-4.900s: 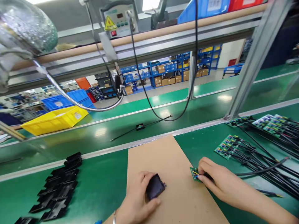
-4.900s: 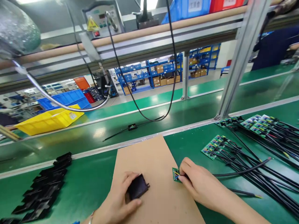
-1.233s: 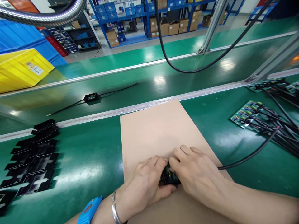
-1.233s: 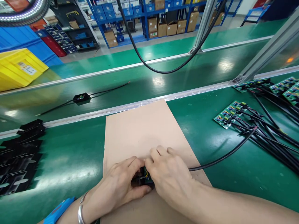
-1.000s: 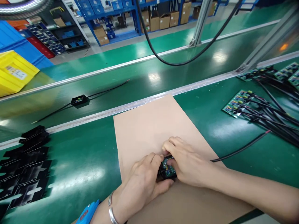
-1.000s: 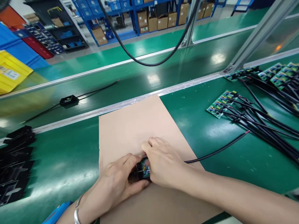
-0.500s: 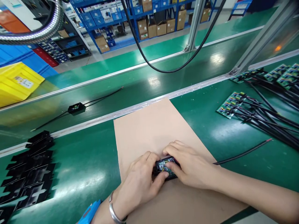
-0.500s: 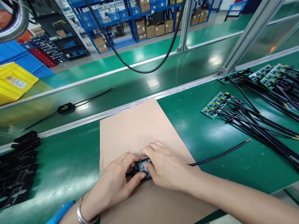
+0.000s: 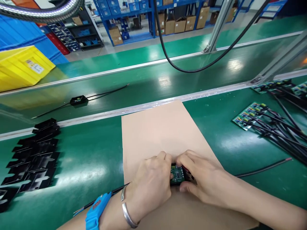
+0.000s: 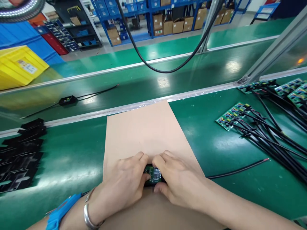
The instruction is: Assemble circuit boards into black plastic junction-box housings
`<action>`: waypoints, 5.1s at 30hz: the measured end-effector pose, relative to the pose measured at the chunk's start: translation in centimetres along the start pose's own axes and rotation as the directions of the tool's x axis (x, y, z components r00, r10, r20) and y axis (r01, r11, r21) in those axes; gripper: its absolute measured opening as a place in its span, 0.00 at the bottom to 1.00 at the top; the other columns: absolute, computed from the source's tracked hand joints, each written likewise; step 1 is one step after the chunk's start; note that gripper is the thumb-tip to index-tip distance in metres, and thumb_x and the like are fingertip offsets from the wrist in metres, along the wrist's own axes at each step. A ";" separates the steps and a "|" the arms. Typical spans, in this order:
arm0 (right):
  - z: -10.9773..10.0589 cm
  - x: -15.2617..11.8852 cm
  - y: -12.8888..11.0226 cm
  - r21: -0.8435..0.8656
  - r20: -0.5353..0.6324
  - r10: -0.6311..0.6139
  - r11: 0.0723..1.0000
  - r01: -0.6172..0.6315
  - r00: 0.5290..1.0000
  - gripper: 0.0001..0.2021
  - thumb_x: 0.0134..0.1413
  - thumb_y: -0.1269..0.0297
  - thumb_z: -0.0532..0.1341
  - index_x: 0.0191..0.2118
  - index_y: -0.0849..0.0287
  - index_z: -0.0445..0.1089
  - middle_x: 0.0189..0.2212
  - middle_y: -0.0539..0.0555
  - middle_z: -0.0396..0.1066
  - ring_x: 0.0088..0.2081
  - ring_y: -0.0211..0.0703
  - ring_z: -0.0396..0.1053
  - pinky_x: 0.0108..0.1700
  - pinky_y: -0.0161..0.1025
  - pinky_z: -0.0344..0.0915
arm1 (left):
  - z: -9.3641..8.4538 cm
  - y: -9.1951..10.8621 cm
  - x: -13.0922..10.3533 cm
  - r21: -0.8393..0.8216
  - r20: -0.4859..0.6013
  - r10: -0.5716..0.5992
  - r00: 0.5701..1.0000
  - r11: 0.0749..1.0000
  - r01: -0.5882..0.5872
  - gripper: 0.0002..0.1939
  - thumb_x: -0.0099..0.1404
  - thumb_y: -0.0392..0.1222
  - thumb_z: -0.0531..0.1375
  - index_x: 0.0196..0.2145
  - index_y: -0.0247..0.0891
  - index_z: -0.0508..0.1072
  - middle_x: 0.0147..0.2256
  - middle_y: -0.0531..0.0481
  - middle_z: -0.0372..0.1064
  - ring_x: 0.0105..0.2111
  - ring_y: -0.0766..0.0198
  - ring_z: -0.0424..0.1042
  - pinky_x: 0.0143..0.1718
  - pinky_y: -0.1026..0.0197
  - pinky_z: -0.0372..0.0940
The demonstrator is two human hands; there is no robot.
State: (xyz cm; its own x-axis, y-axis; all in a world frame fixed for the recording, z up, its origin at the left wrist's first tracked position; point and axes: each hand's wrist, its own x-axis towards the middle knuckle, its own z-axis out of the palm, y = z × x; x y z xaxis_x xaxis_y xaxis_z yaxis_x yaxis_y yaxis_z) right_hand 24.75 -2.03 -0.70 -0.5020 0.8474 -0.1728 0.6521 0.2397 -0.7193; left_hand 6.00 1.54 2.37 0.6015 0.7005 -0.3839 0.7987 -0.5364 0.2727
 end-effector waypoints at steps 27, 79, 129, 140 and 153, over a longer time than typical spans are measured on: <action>3.6 -0.9 -0.5 -0.632 -0.150 -0.324 0.758 0.161 0.934 0.06 0.52 0.71 0.58 0.36 0.65 0.70 0.33 0.57 0.62 0.29 0.48 0.60 0.23 0.44 0.55 | -0.8 -0.4 0.0 -0.026 0.006 0.043 0.999 0.999 -0.043 0.15 0.56 0.40 0.58 0.41 0.32 0.67 0.36 0.42 0.65 0.34 0.50 0.69 0.34 0.48 0.67; 3.3 1.9 0.5 -0.320 -0.277 -0.294 0.926 0.201 0.915 0.06 0.51 0.77 0.55 0.33 0.61 0.65 0.35 0.55 0.60 0.35 0.44 0.54 0.36 0.42 0.53 | 2.7 -1.8 -1.6 0.180 0.020 -0.177 0.984 0.969 0.170 0.17 0.70 0.33 0.38 0.37 0.34 0.66 0.31 0.43 0.68 0.31 0.54 0.70 0.33 0.54 0.59; 0.0 4.1 0.0 -0.157 -0.188 -0.105 0.985 0.076 0.977 0.06 0.52 0.61 0.64 0.33 0.58 0.70 0.33 0.52 0.66 0.43 0.45 0.58 0.42 0.41 0.55 | 2.6 -5.5 -2.1 -0.259 -0.359 0.201 0.911 0.917 -0.305 0.09 0.67 0.34 0.55 0.43 0.44 0.68 0.40 0.56 0.68 0.41 0.69 0.67 0.43 0.64 0.63; -0.7 7.6 -4.0 -0.418 0.113 -0.076 0.901 0.117 0.991 0.08 0.49 0.77 0.64 0.37 0.68 0.71 0.34 0.63 0.71 0.43 0.52 0.65 0.48 0.50 0.55 | 3.9 -5.7 -1.3 -0.196 -0.487 0.249 0.837 0.903 -0.382 0.07 0.66 0.31 0.56 0.38 0.41 0.72 0.35 0.54 0.69 0.36 0.68 0.66 0.37 0.64 0.61; -1.0 -3.9 1.4 -0.022 -0.181 0.142 0.989 -0.149 0.973 0.04 0.60 0.65 0.57 0.36 0.59 0.65 0.36 0.51 0.65 0.38 0.40 0.62 0.39 0.39 0.56 | 4.0 -2.9 -1.3 0.176 -0.355 0.632 0.689 0.769 -0.614 0.17 0.68 0.32 0.51 0.53 0.32 0.65 0.52 0.48 0.65 0.50 0.59 0.61 0.51 0.55 0.55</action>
State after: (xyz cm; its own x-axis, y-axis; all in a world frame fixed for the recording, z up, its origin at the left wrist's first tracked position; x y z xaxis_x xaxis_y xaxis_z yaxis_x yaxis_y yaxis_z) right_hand 28.19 -4.51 -0.41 -0.2928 0.9446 -0.1484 0.7316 0.1214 -0.6708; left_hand 2.82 0.30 -1.44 0.9243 0.3113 0.2209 0.2423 -0.9257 0.2906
